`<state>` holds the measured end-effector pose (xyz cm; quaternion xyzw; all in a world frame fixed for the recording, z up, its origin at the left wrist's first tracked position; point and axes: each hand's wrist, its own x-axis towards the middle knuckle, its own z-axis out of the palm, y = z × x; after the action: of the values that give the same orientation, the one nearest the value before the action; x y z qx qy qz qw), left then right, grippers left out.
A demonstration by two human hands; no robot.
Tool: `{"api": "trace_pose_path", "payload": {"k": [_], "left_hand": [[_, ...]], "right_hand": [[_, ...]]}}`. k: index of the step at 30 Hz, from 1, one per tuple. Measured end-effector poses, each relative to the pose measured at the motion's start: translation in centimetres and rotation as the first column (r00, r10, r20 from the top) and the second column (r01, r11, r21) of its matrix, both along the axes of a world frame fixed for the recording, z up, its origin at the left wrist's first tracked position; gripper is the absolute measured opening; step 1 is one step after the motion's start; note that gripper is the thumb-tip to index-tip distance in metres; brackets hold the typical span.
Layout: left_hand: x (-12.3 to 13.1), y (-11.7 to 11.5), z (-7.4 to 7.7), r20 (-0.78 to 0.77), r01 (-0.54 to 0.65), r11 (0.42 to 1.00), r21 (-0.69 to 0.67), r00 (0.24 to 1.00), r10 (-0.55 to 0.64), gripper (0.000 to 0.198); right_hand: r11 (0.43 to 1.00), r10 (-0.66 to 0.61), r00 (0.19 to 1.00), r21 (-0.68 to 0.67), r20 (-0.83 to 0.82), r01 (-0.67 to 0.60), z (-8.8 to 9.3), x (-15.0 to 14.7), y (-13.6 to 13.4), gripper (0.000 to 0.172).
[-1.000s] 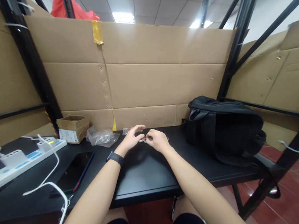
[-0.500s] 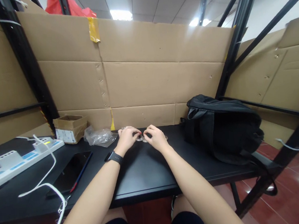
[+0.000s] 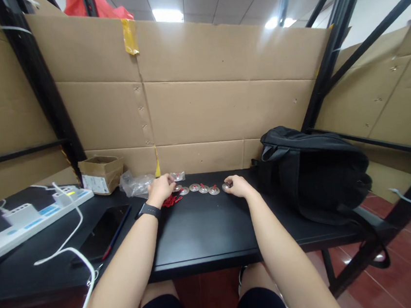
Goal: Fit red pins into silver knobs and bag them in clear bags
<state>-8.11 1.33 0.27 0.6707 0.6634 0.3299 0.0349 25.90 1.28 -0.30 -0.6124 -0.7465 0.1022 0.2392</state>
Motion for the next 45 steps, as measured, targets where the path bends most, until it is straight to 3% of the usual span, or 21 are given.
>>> {"api": "trace_pose_path", "payload": {"k": [3,5,10,14,17,20,25,29,36,41,45], "left_hand": [[-0.5,-0.3,0.8,-0.026,0.26,0.952,-0.163,0.963,-0.267,0.017],[-0.3,-0.5,1.1,-0.061,0.357,0.9,-0.252,0.922,-0.383,0.015],[1.1,-1.0,1.0,-0.151,0.297,0.915,-0.273,0.926,-0.346,0.006],[1.5,-1.5,1.6,-0.136,0.336,0.925,-0.177,0.922,-0.361,0.008],[1.8,-1.7,2.2,0.027,0.411,0.911,0.011,0.911,-0.411,0.019],[2.9,-1.8,2.4,0.255,0.497,0.854,0.157,0.815,-0.521,0.028],[5.7,-2.0,1.9,0.393,0.547,0.805,0.23,0.705,-0.59,0.029],[7.2,-2.0,1.0,0.491,0.522,0.821,0.231,0.666,-0.562,0.03],[8.1,-1.4,0.2,0.648,0.503,0.832,0.234,0.558,-0.519,0.034],[8.1,-1.7,0.5,0.595,0.51,0.823,0.248,0.591,-0.545,0.03],[7.9,-1.9,0.6,0.508,0.494,0.833,0.248,0.666,-0.546,0.028]], "right_hand": [[1.0,0.001,1.0,0.003,-0.024,-0.001,-0.1,0.1,0.1,0.045],[1.0,-0.005,0.999,0.008,-0.035,0.005,-0.1,0.2,0.2,0.047],[0.997,-0.01,0.988,0.074,-0.153,0.022,0.1,0.5,0.2,0.046],[0.98,0.086,0.908,0.197,-0.41,-0.003,0.7,-0.6,0.0,0.044],[0.957,0.241,0.781,0.273,-0.577,-0.093,1.2,-2.8,-0.6,0.044],[0.928,0.369,0.64,0.303,-0.674,-0.216,1.6,-5.3,-1.5,0.049],[0.874,0.466,0.49,0.298,-0.737,-0.383,1.5,-8.0,-2.8,0.052],[0.85,0.491,0.456,0.295,-0.742,-0.436,1.3,-8.4,-3.1,0.052],[0.854,0.489,0.448,0.306,-0.748,-0.422,1.3,-8.1,-2.8,0.056],[0.858,0.479,0.432,0.304,-0.764,-0.413,1.4,-8.1,-2.8,0.057],[0.869,0.458,0.435,0.288,-0.775,-0.402,1.4,-8.1,-2.8,0.057]]}}
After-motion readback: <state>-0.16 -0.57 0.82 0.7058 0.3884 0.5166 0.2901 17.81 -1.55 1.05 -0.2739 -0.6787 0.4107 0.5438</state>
